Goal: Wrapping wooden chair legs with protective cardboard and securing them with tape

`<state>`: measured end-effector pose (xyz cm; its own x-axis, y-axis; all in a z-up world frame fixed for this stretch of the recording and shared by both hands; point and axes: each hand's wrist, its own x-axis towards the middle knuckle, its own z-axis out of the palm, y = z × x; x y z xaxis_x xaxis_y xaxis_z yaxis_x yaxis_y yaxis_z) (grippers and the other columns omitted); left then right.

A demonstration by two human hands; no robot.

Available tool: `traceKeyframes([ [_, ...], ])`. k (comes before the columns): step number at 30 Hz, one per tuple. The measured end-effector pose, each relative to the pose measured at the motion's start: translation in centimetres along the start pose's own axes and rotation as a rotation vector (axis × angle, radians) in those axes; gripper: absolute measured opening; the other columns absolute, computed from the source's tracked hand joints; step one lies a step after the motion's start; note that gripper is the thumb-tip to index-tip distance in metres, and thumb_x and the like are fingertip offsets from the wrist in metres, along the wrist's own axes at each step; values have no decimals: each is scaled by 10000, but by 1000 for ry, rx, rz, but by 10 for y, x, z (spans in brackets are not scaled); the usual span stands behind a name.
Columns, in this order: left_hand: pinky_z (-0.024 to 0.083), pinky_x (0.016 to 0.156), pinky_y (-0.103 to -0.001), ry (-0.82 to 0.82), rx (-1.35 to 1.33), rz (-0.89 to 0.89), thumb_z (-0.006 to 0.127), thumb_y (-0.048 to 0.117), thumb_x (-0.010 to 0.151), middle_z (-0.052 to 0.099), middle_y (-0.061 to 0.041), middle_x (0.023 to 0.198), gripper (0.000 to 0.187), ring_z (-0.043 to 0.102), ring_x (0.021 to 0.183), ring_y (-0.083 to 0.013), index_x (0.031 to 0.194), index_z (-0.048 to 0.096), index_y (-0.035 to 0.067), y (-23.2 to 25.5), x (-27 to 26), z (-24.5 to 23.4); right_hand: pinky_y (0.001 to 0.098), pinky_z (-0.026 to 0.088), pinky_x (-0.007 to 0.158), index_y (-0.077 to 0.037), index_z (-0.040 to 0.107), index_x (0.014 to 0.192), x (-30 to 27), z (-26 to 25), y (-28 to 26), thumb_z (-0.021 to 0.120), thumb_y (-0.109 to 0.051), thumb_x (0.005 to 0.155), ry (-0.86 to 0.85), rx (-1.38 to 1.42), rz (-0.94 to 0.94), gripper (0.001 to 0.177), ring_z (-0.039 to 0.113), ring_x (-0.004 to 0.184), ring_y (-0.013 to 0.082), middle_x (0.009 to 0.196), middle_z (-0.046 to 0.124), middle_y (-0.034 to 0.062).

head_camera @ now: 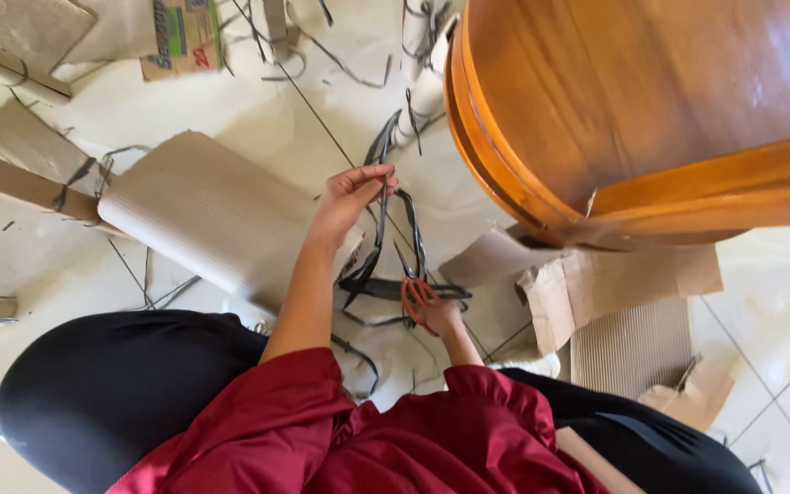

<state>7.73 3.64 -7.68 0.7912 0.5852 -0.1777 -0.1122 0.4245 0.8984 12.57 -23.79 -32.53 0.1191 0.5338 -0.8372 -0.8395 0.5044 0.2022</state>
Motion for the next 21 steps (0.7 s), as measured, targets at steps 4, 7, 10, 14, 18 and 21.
traceKeyframes([
  [4,626,846,-285,-42,21,143,607,-51,947,764,-202,950,239,751,842,-185,1146,737,-43,54,-18,6,393,633,584,41,770,1077,-40,65,48,930,-466,705,366,-1613,-436,650,739,663,318,809,709,241],
  [7,620,859,-305,-38,9,205,597,-40,948,760,-214,939,234,751,837,-200,1133,740,-52,69,-26,3,342,603,673,-3,716,830,-87,103,57,718,-600,865,181,-1779,-401,599,729,710,285,765,690,202],
  [10,600,854,-284,-9,22,269,606,-30,933,758,-187,913,242,740,827,-180,1125,751,-34,80,-31,4,295,541,644,-81,606,567,-112,119,63,642,-625,939,-137,-1773,-420,660,637,575,231,550,593,109],
  [14,550,820,-233,24,31,333,619,-3,916,759,-139,888,257,705,814,-142,1130,761,2,92,-39,5,314,552,674,-82,595,698,-66,81,38,593,-724,926,-367,-1693,-405,681,662,668,224,708,675,124],
  [18,538,816,-228,39,32,359,620,1,915,766,-137,889,255,709,819,-140,1124,766,12,93,-43,4,298,544,638,-87,639,674,-68,84,36,557,-684,963,-355,-1796,-440,668,662,637,215,668,673,108],
  [21,544,815,-236,51,28,358,621,-6,907,767,-134,880,253,713,816,-141,1111,770,12,96,-45,5,330,554,661,-67,696,715,-76,92,41,813,-373,875,-407,-1922,-500,365,704,660,250,677,714,114],
])
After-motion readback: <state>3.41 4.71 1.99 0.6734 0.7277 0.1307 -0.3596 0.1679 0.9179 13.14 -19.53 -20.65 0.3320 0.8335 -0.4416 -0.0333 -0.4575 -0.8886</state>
